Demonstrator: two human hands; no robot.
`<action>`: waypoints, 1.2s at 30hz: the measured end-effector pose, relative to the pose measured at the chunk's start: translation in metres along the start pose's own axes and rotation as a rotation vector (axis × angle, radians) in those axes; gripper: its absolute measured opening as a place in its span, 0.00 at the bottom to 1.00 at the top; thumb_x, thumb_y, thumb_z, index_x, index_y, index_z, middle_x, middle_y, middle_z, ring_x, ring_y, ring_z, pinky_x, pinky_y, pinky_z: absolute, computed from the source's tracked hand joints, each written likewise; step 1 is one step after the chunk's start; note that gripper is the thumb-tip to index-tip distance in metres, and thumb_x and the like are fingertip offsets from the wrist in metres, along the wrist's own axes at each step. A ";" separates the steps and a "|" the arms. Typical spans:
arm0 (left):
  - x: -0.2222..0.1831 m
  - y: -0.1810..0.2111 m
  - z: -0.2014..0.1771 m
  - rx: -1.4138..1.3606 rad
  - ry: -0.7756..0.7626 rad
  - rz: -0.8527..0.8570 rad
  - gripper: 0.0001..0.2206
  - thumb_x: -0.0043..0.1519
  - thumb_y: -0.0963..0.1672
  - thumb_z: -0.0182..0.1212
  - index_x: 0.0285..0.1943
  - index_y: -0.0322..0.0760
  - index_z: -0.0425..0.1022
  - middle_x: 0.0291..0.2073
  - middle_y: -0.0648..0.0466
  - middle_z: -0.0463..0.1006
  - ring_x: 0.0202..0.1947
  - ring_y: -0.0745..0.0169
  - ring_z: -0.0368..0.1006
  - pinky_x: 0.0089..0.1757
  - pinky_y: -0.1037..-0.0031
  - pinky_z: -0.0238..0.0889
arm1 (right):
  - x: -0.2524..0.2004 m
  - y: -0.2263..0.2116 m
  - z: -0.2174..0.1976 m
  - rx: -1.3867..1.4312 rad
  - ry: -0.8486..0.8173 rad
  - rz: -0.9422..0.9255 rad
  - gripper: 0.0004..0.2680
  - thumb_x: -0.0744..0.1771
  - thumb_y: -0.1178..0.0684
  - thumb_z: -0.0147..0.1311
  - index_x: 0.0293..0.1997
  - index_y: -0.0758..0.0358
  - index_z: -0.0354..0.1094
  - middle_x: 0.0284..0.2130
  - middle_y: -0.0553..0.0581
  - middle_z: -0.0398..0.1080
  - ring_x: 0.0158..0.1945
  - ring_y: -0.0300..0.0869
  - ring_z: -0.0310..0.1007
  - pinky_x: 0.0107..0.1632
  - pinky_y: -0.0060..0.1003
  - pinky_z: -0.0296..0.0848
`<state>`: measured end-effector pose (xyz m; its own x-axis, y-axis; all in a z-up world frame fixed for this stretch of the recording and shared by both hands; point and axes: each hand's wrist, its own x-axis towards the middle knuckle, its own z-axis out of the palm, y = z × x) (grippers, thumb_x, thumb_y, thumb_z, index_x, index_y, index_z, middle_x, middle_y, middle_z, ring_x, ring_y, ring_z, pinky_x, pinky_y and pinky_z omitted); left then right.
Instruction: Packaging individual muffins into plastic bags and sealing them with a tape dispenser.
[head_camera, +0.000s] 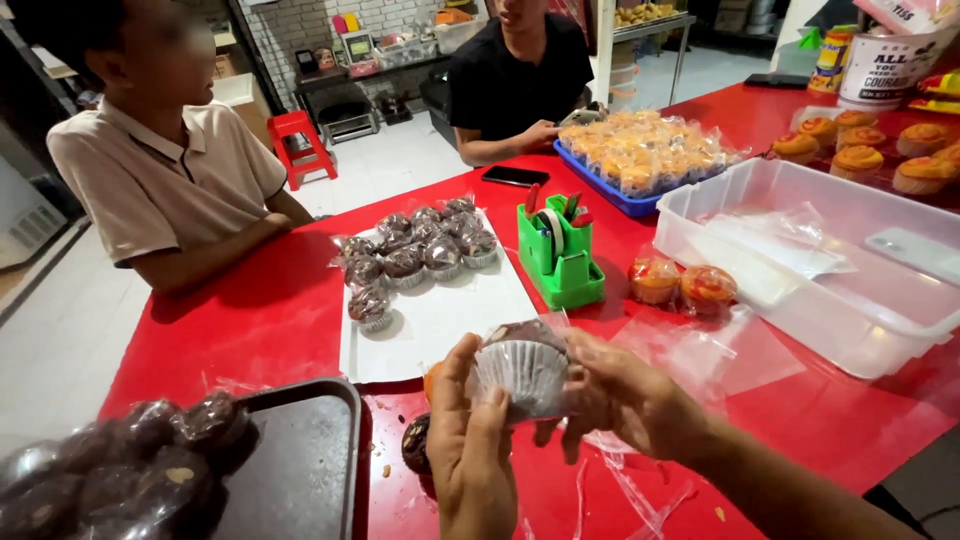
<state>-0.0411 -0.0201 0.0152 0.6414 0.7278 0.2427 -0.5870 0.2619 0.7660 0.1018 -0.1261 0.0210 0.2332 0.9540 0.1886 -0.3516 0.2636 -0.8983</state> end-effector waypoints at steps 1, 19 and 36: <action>-0.001 -0.001 -0.001 -0.010 0.021 0.017 0.24 0.61 0.39 0.51 0.70 0.32 0.65 0.50 0.42 0.73 0.40 0.55 0.70 0.37 0.69 0.69 | 0.001 0.002 0.005 0.038 -0.020 -0.052 0.19 0.70 0.47 0.41 0.65 0.71 0.54 0.42 0.72 0.74 0.37 0.55 0.79 0.30 0.47 0.81; -0.025 0.016 -0.011 0.225 0.094 0.566 0.24 0.56 0.41 0.58 0.64 0.28 0.68 0.76 0.37 0.55 0.71 0.44 0.61 0.61 0.60 0.61 | 0.009 0.022 0.037 0.149 -0.051 -0.247 0.22 0.68 0.48 0.47 0.63 0.81 0.57 0.46 0.75 0.70 0.35 0.62 0.76 0.31 0.53 0.77; -0.031 0.035 0.012 -0.585 0.320 -0.239 0.26 0.61 0.48 0.55 0.71 0.41 0.71 0.52 0.29 0.82 0.29 0.35 0.79 0.23 0.65 0.76 | -0.007 0.009 0.084 -0.718 0.079 -0.560 0.36 0.66 0.52 0.54 0.76 0.70 0.25 0.75 0.70 0.43 0.78 0.54 0.46 0.75 0.45 0.46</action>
<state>-0.0750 -0.0411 0.0417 0.6619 0.7349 -0.1480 -0.6749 0.6701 0.3091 0.0209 -0.1187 0.0450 0.2703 0.6939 0.6674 0.4739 0.5075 -0.7196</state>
